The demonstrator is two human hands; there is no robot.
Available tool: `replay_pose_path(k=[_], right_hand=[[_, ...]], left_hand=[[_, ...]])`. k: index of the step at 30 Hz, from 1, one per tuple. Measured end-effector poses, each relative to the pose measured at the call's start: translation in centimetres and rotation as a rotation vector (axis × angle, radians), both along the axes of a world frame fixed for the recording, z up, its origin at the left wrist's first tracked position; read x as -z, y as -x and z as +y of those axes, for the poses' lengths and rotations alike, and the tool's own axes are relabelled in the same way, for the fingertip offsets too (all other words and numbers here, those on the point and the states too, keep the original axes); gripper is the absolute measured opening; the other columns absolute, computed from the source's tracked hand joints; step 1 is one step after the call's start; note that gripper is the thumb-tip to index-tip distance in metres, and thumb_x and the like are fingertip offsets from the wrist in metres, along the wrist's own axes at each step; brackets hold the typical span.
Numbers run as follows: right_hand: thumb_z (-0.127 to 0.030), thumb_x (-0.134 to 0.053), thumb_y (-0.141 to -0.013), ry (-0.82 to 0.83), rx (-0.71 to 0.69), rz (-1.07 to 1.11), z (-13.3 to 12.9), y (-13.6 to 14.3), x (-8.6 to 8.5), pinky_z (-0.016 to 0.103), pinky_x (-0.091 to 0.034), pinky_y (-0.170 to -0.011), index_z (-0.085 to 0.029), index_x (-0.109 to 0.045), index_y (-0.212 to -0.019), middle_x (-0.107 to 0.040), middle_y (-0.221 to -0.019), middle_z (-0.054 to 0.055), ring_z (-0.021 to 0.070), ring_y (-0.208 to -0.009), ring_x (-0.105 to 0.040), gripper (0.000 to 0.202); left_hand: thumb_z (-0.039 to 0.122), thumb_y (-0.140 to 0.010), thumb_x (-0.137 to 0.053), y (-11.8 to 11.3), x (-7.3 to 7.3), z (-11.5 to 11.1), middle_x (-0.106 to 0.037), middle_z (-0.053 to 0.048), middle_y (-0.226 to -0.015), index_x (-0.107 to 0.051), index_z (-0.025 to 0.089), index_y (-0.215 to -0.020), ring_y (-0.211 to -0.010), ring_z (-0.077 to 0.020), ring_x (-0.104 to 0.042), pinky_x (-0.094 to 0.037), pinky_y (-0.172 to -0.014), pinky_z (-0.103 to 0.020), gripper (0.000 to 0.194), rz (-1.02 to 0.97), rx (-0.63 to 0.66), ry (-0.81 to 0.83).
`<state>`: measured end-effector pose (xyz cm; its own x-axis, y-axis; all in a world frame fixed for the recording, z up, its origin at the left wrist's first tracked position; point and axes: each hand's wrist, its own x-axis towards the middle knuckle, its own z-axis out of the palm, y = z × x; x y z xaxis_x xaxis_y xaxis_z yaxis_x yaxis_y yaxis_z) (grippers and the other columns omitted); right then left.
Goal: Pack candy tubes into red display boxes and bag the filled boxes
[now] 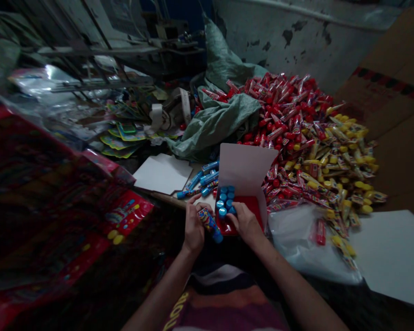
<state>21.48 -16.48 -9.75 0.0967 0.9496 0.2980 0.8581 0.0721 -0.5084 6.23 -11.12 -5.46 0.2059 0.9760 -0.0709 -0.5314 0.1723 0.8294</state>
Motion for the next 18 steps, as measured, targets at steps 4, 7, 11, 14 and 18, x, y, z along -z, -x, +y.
replay_pose_path(k=[4, 7, 11, 14, 18], right_hand=[[-0.023, -0.055, -0.092, 0.186, -0.024, -0.199, -0.2, 0.4, -1.3, 0.027, -0.052, -0.070, -0.017, -0.053, -0.109, -0.061, -0.095, 0.008, 0.0190, -0.082, -0.064, 0.019], [-0.024, -0.057, -0.091, 0.298, -0.043, -0.265, -0.2, 0.6, -1.7, 0.025, -0.051, -0.065, -0.018, -0.055, -0.104, -0.060, -0.092, 0.006, 0.0171, -0.076, -0.064, 0.015], [-0.023, -0.058, -0.090, 0.271, -0.053, -0.155, -0.2, 0.0, -1.1, 0.028, -0.052, -0.075, -0.018, -0.054, -0.118, -0.061, -0.100, 0.008, 0.0183, -0.087, -0.065, 0.029], [-0.026, -0.058, -0.089, 0.163, 0.001, 0.171, -1.0, -0.3, -1.0, 0.032, -0.051, -0.085, -0.020, -0.051, -0.126, -0.061, -0.114, 0.009, 0.0177, -0.093, -0.064, 0.039], [-0.036, -0.051, -0.090, 0.230, 0.095, 0.675, -3.0, 1.1, -1.5, 0.032, -0.055, -0.075, -0.021, -0.049, -0.124, -0.065, -0.106, 0.006, 0.0160, -0.079, -0.066, 0.037]], left_hand=[[0.060, -0.085, -0.049, -0.1, -0.1, 0.2, -0.062, 0.000, -0.075, -0.046, 0.022, -0.116, -0.071, -0.0178, -0.063, -0.049, -0.067, -0.031, 0.050, -0.065, 0.020, 0.094], [0.061, -0.085, -0.047, 0.1, 0.4, 0.1, -0.062, -0.001, -0.078, -0.045, 0.022, -0.119, -0.074, -0.0184, -0.063, -0.049, -0.071, -0.033, 0.052, -0.065, 0.010, 0.138], [0.062, -0.087, -0.043, 0.3, 0.8, -0.3, -0.061, -0.002, -0.086, -0.043, 0.024, -0.125, -0.079, -0.0177, -0.062, -0.049, -0.074, -0.032, 0.054, -0.007, -0.011, 0.150], [0.062, -0.087, -0.040, 0.2, 0.9, -0.9, -0.059, -0.002, -0.090, -0.042, 0.027, -0.128, -0.082, -0.0175, -0.060, -0.048, -0.075, -0.031, 0.054, 0.039, -0.038, 0.139], [0.059, -0.087, -0.044, -0.3, 1.2, -2.2, -0.054, -0.002, -0.091, -0.042, 0.027, -0.127, -0.085, -0.0174, -0.059, -0.048, -0.076, -0.030, 0.051, 0.005, -0.071, 0.114]])
